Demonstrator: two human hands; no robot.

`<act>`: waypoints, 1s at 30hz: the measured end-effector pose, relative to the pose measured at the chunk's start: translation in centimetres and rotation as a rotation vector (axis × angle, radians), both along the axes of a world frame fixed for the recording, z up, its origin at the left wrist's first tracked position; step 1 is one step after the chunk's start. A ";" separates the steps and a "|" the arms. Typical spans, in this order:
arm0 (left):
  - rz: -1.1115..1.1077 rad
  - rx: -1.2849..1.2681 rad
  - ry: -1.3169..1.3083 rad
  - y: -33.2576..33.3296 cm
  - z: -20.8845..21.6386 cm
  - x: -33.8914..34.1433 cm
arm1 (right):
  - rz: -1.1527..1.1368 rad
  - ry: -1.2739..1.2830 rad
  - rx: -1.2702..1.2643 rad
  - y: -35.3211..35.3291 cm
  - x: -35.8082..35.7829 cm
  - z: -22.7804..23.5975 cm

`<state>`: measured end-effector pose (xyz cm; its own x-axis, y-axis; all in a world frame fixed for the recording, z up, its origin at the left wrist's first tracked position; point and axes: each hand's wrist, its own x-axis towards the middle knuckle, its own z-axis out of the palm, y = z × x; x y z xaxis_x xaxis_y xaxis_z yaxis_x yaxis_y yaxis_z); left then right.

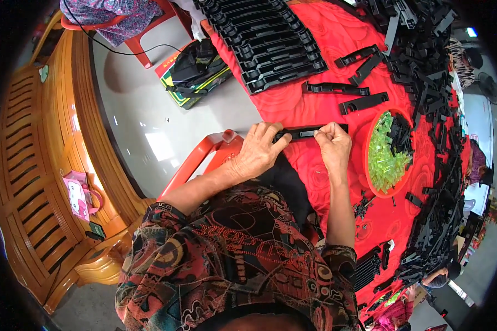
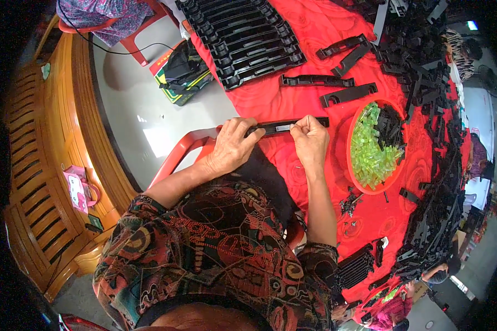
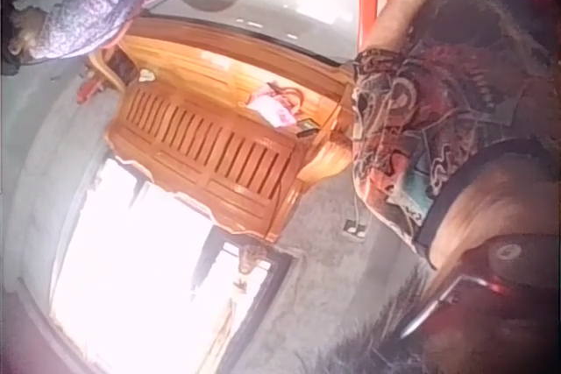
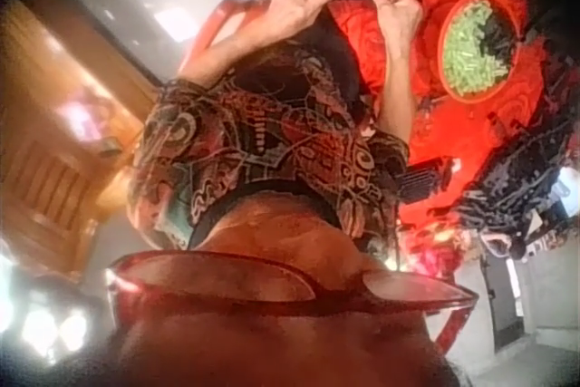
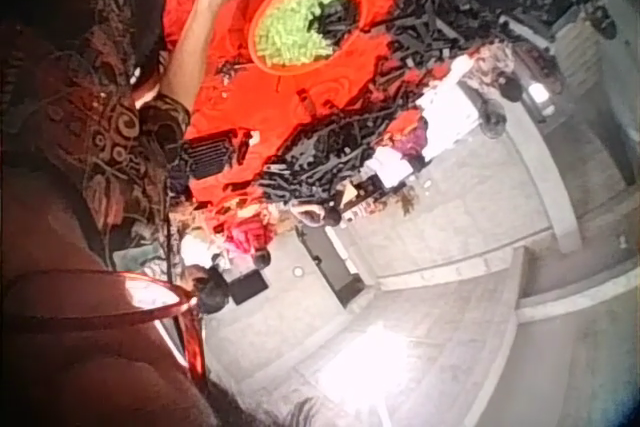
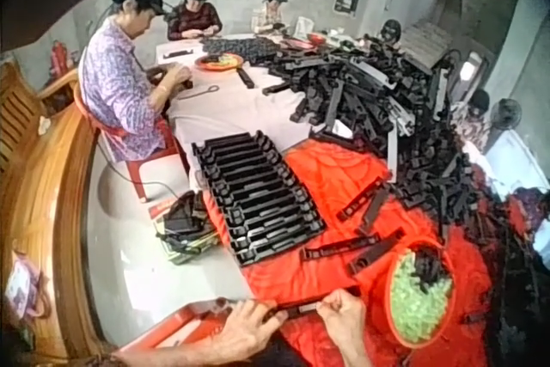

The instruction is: The person retrieves a metal pin from a bag, inserts green plastic pieces into black plastic components by hand, presses them into place using the pin, and stacks the assembled pieces onto a tray.

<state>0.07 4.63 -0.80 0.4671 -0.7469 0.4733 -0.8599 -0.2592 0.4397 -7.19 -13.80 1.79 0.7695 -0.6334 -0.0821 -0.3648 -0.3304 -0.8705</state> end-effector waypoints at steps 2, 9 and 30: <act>-0.008 0.012 -0.024 -0.1 0.3 0.0 | -0.001 -0.009 -0.115 0.4 0.0 0.3; -0.159 0.071 -0.086 -1.9 1.2 1.0 | -0.033 -0.022 -0.118 1.1 -0.4 0.7; -0.391 0.294 0.075 -3.4 1.8 3.9 | 0.275 0.524 -0.563 0.4 1.6 3.8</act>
